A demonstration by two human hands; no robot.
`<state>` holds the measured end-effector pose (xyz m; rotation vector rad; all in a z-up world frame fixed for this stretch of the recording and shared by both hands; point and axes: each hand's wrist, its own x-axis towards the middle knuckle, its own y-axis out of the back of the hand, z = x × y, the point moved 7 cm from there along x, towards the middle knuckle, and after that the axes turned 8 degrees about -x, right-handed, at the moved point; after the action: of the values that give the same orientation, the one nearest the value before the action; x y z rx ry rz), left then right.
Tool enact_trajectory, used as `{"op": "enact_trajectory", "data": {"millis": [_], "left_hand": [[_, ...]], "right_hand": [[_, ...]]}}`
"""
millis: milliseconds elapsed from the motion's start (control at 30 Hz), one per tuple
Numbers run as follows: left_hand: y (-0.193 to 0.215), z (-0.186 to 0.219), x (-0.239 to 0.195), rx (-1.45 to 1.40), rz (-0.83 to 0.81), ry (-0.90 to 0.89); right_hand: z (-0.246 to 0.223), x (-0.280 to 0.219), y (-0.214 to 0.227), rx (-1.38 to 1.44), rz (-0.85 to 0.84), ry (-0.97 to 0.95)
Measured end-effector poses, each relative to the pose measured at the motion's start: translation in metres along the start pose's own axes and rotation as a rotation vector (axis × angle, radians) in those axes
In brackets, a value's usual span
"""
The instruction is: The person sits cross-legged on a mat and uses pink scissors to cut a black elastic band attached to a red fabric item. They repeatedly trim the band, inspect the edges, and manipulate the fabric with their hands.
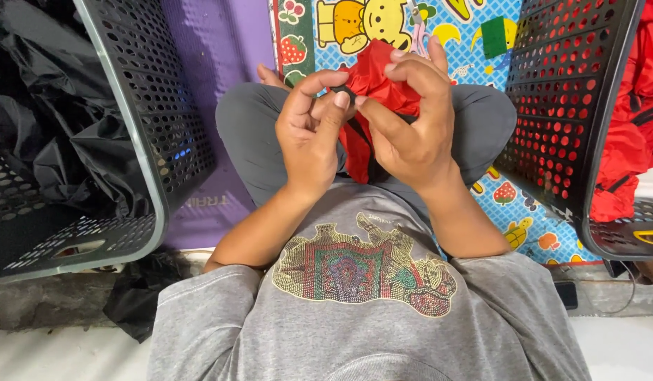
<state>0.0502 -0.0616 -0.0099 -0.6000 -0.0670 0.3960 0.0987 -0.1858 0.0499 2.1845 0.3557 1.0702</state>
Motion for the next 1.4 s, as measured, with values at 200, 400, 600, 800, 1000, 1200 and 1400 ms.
{"op": "enact_trajectory", "data": {"millis": [200,400,600,800,1000,1200,1400], "left_hand": [[0.000,0.001,0.000,-0.003,0.003,0.001],[-0.001,0.000,-0.001,0.007,0.012,0.002],[0.003,-0.004,0.001,0.005,0.045,0.018],[0.017,-0.009,0.005,0.020,0.058,0.038],[0.074,0.073,0.043,-0.033,0.228,-0.389],[0.129,0.100,0.047,-0.233,0.217,-0.412],[0.076,0.009,0.050,-0.272,0.234,-0.075]], "right_hand": [[-0.002,0.001,0.000,0.006,0.023,0.003],[0.002,-0.005,-0.001,0.032,0.051,0.013],[0.006,-0.006,-0.001,0.036,0.056,-0.006],[0.006,-0.014,-0.011,0.176,0.045,-0.080],[0.018,-0.058,-0.027,0.197,0.107,-0.083],[0.125,-0.048,0.009,-0.043,0.233,-0.326],[0.390,-0.169,-0.060,-0.335,-0.211,-0.552]]}}
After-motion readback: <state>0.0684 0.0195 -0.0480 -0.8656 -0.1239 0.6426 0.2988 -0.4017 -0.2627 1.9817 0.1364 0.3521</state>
